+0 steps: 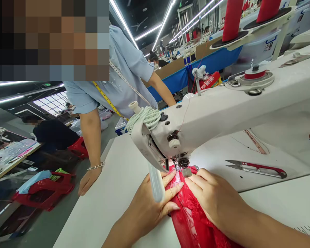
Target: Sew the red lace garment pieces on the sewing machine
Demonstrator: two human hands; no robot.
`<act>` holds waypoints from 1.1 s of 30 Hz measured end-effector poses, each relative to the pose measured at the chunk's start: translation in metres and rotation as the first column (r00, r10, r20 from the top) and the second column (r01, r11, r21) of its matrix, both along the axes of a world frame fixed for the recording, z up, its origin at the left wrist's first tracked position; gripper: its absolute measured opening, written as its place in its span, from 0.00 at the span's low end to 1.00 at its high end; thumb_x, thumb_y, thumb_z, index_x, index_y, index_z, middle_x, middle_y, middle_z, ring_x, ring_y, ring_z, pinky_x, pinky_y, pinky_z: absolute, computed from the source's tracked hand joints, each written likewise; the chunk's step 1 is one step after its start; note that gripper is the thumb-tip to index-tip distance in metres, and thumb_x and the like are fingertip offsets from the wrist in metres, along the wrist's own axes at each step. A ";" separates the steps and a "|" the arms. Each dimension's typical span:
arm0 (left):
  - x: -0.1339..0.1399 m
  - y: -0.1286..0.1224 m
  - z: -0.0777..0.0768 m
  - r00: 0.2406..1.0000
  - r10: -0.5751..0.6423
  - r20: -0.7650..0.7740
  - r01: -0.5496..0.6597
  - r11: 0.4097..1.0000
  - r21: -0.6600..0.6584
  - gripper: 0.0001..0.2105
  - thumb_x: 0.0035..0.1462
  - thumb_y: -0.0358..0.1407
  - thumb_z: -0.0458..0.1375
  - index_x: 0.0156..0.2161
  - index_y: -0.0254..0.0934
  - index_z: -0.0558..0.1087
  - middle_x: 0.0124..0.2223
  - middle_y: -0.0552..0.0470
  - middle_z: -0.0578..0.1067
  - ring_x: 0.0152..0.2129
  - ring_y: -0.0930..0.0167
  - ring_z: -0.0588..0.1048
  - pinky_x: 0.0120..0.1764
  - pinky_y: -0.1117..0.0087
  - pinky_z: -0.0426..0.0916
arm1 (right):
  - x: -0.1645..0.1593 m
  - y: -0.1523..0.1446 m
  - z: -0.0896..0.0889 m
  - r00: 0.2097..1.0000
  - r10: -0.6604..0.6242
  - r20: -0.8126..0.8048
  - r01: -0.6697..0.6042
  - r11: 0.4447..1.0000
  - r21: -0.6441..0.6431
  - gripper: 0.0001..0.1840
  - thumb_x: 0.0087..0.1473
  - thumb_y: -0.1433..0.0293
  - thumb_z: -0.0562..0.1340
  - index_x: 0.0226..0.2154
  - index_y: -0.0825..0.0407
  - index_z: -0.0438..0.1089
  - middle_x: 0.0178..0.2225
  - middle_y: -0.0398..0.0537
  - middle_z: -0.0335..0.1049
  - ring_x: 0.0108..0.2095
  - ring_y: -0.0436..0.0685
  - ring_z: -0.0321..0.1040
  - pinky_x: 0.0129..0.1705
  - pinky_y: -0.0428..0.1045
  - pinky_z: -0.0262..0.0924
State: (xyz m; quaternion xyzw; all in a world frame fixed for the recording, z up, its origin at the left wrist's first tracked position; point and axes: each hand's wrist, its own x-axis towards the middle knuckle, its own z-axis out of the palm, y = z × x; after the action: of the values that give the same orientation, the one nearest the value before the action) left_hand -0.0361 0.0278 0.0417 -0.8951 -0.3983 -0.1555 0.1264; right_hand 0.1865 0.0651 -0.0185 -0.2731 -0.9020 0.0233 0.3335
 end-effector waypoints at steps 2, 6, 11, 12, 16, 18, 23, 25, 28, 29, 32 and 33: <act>-0.001 0.001 -0.001 1.000 -0.006 0.022 0.006 1.000 0.004 0.19 0.67 0.50 0.49 0.46 0.41 0.76 0.46 0.46 0.78 0.39 0.65 0.72 0.48 0.57 0.69 | 0.001 0.001 0.008 1.000 0.023 0.011 -0.023 1.000 0.011 0.24 0.39 0.85 0.52 0.37 0.55 0.73 0.41 0.53 0.76 0.37 0.62 0.69 0.29 0.52 0.64; -0.002 0.003 0.001 0.999 -0.013 0.031 0.014 1.000 -0.014 0.17 0.67 0.49 0.50 0.45 0.41 0.76 0.46 0.48 0.78 0.41 0.65 0.72 0.49 0.58 0.69 | 0.001 0.002 0.015 1.000 0.021 0.023 -0.021 0.999 0.036 0.22 0.38 0.85 0.52 0.34 0.54 0.72 0.39 0.52 0.76 0.35 0.61 0.69 0.28 0.51 0.65; -0.003 0.003 0.002 1.000 -0.008 0.013 0.009 1.000 -0.027 0.16 0.66 0.49 0.52 0.45 0.41 0.76 0.45 0.48 0.78 0.40 0.65 0.72 0.50 0.57 0.68 | -0.001 0.000 0.008 0.999 -0.021 -0.027 0.021 1.000 -0.002 0.23 0.38 0.84 0.51 0.36 0.53 0.71 0.41 0.52 0.76 0.37 0.62 0.67 0.30 0.53 0.65; -0.002 0.003 0.002 1.000 -0.003 0.006 0.003 1.000 -0.029 0.16 0.66 0.49 0.52 0.45 0.41 0.76 0.44 0.48 0.78 0.40 0.65 0.72 0.49 0.57 0.69 | -0.001 0.000 0.007 0.999 -0.023 -0.035 0.022 1.000 -0.007 0.23 0.39 0.84 0.51 0.35 0.52 0.71 0.41 0.51 0.76 0.36 0.61 0.67 0.29 0.53 0.64; -0.001 0.002 0.001 1.000 0.003 0.020 -0.003 1.000 -0.027 0.18 0.66 0.50 0.50 0.44 0.41 0.76 0.43 0.48 0.78 0.39 0.64 0.72 0.48 0.57 0.69 | 0.000 0.000 0.008 0.998 -0.032 -0.050 0.031 0.999 -0.018 0.22 0.39 0.83 0.51 0.35 0.51 0.71 0.38 0.49 0.76 0.34 0.60 0.65 0.29 0.52 0.63; 0.000 0.002 0.002 0.999 -0.006 0.043 0.007 1.000 -0.023 0.19 0.67 0.50 0.49 0.44 0.41 0.76 0.43 0.48 0.78 0.40 0.64 0.72 0.49 0.58 0.69 | 0.000 0.001 0.007 0.999 -0.035 -0.041 0.034 0.999 -0.017 0.22 0.39 0.83 0.52 0.35 0.51 0.71 0.39 0.50 0.76 0.34 0.61 0.64 0.28 0.52 0.62; -0.001 0.002 0.003 1.000 0.008 0.008 -0.008 0.998 -0.061 0.16 0.66 0.49 0.52 0.46 0.41 0.76 0.45 0.48 0.78 0.42 0.65 0.71 0.51 0.57 0.68 | 0.001 0.001 0.002 1.000 -0.026 -0.009 0.026 1.000 0.012 0.21 0.41 0.84 0.53 0.36 0.52 0.71 0.41 0.52 0.75 0.34 0.61 0.63 0.32 0.52 0.63; -0.001 0.003 0.002 1.000 0.018 -0.017 -0.020 0.997 -0.074 0.15 0.65 0.49 0.54 0.46 0.42 0.76 0.44 0.48 0.78 0.42 0.64 0.72 0.51 0.57 0.68 | 0.000 0.000 0.001 0.999 -0.033 0.002 0.033 0.999 0.018 0.21 0.41 0.85 0.53 0.36 0.53 0.71 0.41 0.51 0.75 0.34 0.60 0.63 0.32 0.52 0.63; -0.003 0.002 0.000 0.999 0.028 -0.043 -0.031 0.997 -0.077 0.15 0.64 0.48 0.55 0.46 0.42 0.76 0.43 0.48 0.78 0.42 0.64 0.72 0.51 0.56 0.68 | 0.000 0.001 0.000 0.999 -0.050 0.015 0.050 0.999 0.019 0.22 0.40 0.85 0.52 0.36 0.52 0.72 0.42 0.51 0.76 0.34 0.60 0.63 0.32 0.53 0.63; -0.004 0.002 -0.001 0.998 0.030 -0.046 -0.033 0.997 -0.077 0.15 0.64 0.48 0.55 0.46 0.42 0.76 0.43 0.48 0.78 0.43 0.64 0.72 0.51 0.55 0.68 | 0.000 0.001 0.000 0.999 -0.050 0.015 0.050 0.999 0.018 0.23 0.40 0.84 0.52 0.36 0.52 0.72 0.42 0.51 0.76 0.34 0.60 0.63 0.32 0.53 0.64; -0.005 0.002 -0.002 0.998 0.030 -0.047 -0.034 0.996 -0.081 0.15 0.64 0.48 0.55 0.48 0.43 0.76 0.44 0.48 0.78 0.43 0.63 0.72 0.52 0.55 0.68 | 0.000 0.002 0.001 0.999 -0.046 -0.003 0.046 0.999 0.019 0.24 0.38 0.83 0.53 0.37 0.52 0.72 0.42 0.51 0.75 0.34 0.60 0.62 0.32 0.53 0.64; -0.005 0.002 -0.002 0.999 0.029 -0.046 -0.033 0.996 -0.083 0.15 0.64 0.48 0.55 0.48 0.43 0.76 0.44 0.48 0.78 0.43 0.63 0.72 0.52 0.55 0.68 | 0.000 0.002 0.001 0.999 -0.046 -0.010 0.046 0.999 0.017 0.24 0.38 0.83 0.53 0.37 0.52 0.72 0.41 0.51 0.75 0.34 0.60 0.62 0.31 0.53 0.64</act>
State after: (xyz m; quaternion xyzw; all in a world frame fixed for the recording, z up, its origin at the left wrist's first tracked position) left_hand -0.0408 0.0299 0.0397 -0.8966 -0.4153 -0.1167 0.0998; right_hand 0.1862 0.0671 -0.0171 -0.2910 -0.8940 0.0093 0.3405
